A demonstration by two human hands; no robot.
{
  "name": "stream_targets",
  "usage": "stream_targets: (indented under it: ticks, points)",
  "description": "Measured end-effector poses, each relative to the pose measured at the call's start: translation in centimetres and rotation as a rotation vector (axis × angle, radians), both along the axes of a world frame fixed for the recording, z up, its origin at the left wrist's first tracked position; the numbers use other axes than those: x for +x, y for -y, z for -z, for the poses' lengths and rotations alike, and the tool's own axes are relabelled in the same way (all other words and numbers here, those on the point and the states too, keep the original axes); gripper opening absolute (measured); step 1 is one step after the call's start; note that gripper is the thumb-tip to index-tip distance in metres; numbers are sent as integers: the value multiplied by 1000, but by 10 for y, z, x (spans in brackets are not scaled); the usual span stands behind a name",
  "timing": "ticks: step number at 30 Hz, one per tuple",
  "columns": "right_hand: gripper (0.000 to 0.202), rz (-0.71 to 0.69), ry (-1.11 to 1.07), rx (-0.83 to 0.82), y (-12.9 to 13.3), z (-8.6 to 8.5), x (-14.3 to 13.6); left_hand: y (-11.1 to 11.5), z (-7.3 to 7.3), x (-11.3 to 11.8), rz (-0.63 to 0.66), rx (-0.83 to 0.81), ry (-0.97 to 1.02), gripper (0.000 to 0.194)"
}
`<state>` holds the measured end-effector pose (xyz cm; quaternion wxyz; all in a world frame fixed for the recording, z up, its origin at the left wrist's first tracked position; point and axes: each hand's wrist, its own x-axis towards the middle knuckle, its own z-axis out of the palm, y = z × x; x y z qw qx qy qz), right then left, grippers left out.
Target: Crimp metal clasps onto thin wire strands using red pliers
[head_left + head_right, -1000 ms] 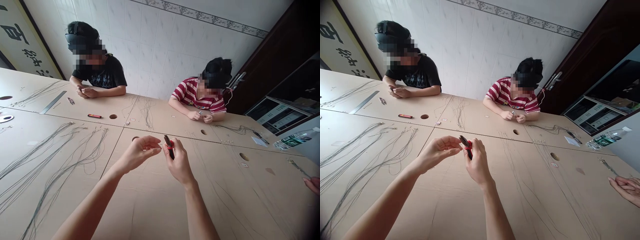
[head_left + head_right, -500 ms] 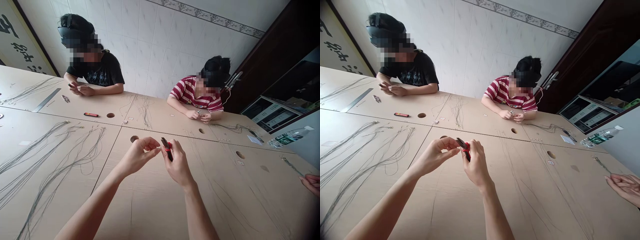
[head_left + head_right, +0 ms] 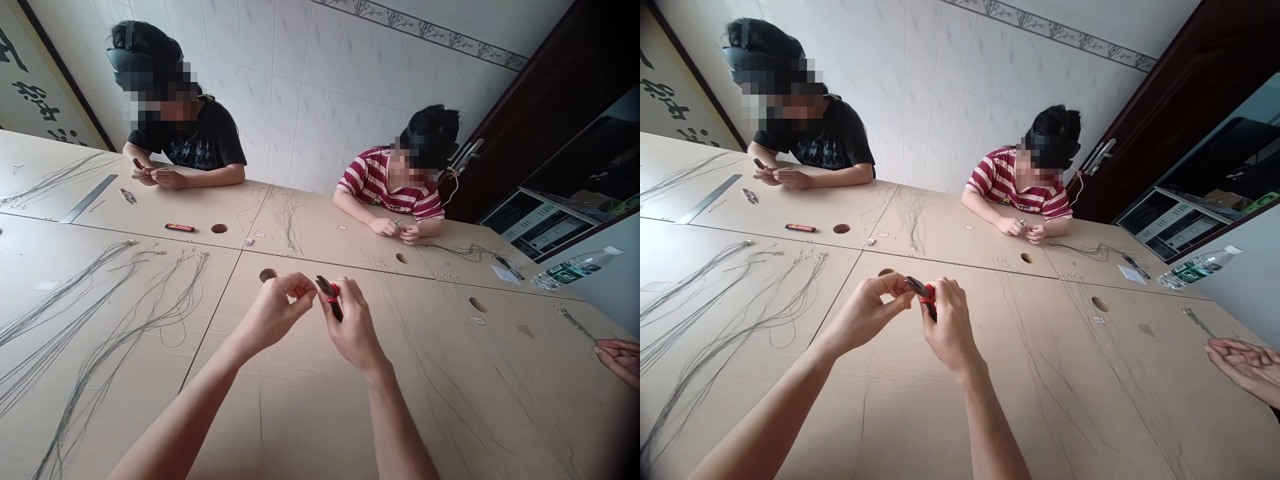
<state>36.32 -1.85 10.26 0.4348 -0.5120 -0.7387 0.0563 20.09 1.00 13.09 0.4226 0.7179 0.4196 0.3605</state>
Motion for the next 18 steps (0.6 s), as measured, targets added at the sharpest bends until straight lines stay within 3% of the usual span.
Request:
stream_targets:
  ticks: [18]
  points:
    - [11,-7,-110,-56,1,1,-1,1,-3,-2,20,16,31,15]
